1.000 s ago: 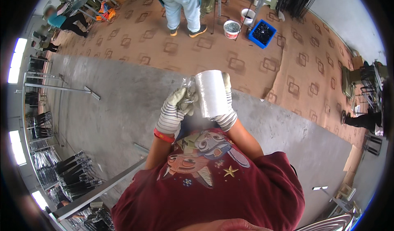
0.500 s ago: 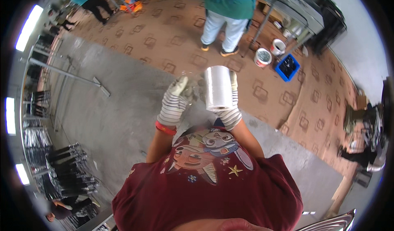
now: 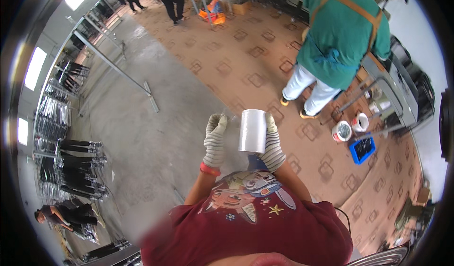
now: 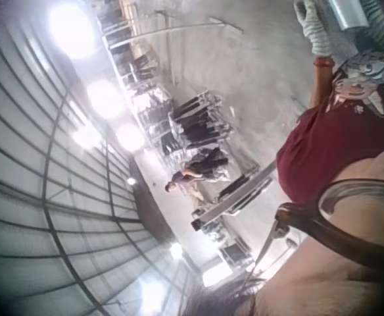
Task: The person wraps a stack of metal frames with plastic film by hand, circling the film around the objects and then walks over to a large pallet of similar wrapped items.
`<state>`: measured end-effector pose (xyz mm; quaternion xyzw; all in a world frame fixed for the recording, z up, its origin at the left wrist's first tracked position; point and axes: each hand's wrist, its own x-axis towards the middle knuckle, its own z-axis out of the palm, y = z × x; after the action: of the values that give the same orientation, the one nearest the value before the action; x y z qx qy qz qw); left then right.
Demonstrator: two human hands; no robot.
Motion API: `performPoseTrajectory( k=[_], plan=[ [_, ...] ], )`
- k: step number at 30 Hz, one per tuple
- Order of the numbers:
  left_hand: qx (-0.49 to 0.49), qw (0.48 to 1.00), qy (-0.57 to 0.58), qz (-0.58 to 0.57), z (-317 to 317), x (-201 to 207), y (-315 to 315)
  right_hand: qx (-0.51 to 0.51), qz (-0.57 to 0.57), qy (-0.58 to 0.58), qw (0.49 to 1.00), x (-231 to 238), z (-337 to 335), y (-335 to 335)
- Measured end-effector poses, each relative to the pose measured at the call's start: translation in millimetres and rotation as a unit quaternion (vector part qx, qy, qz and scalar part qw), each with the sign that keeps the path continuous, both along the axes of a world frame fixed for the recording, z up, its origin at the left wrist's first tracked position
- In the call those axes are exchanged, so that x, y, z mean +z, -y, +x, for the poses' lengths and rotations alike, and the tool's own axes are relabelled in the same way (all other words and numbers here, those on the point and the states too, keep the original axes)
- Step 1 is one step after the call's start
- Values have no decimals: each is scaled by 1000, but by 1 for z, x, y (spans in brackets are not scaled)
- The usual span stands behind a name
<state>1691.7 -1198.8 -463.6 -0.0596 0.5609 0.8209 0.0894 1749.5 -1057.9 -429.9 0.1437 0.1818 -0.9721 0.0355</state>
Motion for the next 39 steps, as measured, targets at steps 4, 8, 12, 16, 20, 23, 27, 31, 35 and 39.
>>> performPoseTrajectory(
  k=[4, 8, 12, 16, 20, 23, 27, 31, 35, 39],
  plan=[
    [43, 998, 42, -1, -66, 22, 11, 66, -3, -41, 997, -9, -97, 5],
    [91, 995, 27, -12, -129, 50, 12, 125, -25, -60, 990, -2, -173, 6],
    [134, 991, 14, 24, -167, 34, 19, 194, -70, -22, 978, -9, -224, 14],
    [181, 979, 73, 51, -195, 33, 30, 245, -165, -5, 955, -8, -253, 33],
    [119, 989, 55, 69, -237, 33, 58, 274, -210, -19, 938, -19, -300, 54],
    [80, 991, 43, 95, -277, 37, 88, 224, 27, -76, 971, -28, -335, 82],
    [156, 985, 15, 68, -342, 19, 123, 239, -146, -81, 957, -37, -386, 110],
    [87, 993, -6, 74, -396, 43, 160, 175, -184, -93, 963, -72, -439, 139],
    [98, 989, 36, 107, -423, 49, 193, 226, -271, -99, 930, -42, -470, 186],
    [75, 991, 11, 110, -440, 36, 225, 212, -254, -60, 942, -43, -492, 219]
  ],
)
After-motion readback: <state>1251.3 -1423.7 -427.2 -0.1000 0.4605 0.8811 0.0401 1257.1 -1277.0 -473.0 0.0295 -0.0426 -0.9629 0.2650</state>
